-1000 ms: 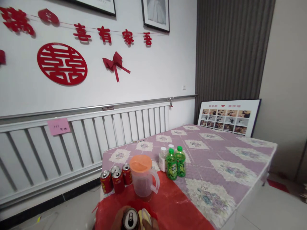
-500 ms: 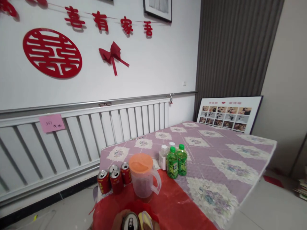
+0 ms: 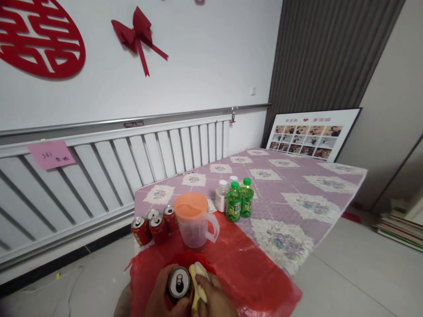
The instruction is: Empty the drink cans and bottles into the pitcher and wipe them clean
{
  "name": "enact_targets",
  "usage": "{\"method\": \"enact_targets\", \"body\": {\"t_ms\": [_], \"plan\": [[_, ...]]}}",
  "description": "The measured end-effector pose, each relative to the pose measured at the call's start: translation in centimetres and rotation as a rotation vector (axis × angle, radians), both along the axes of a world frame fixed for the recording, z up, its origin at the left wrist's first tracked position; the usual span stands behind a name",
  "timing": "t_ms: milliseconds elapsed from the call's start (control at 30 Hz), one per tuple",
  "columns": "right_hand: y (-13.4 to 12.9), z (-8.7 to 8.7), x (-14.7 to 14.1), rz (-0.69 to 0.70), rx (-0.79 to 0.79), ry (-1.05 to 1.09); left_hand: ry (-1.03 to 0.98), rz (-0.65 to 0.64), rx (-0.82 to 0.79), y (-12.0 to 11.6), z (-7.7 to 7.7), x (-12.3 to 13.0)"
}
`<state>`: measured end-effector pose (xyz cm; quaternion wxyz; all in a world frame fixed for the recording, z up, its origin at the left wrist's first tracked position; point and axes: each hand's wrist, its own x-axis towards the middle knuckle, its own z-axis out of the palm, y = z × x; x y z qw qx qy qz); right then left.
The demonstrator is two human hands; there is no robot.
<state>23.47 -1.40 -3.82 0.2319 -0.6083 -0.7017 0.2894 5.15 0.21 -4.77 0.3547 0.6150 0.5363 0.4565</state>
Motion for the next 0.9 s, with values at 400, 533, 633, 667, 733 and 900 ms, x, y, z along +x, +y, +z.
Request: {"method": "enact_targets", "body": {"t_ms": [400, 533, 633, 667, 733, 900], "plan": [[-0.4, 2.8, -0.9, -0.052, 0.068, 0.093, 0.002, -0.098, 0.032, -0.2, -0.7, -0.6], [-0.5, 2.4, -1.4, -0.029, -0.013, 0.036, 0.025, -0.081, 0.011, -0.3, -0.4, -0.6], [-0.5, 2.9, -1.2, -0.02, 0.015, 0.044, 0.029, -0.063, 0.008, -0.4, -0.3, -0.6], [-0.4, 3.1, -1.0, -0.017, 0.033, 0.053, 0.033, -0.061, 0.009, -0.4, -0.2, -0.6], [-0.3, 3.6, -0.8, -0.012, 0.075, 0.08, 0.052, -0.073, 0.006, -0.4, -0.2, -0.7], [-0.1, 3.5, -0.6, 0.009, 0.107, 0.137, 0.096, -0.065, 0.016, -0.3, -0.3, -0.9]]}}
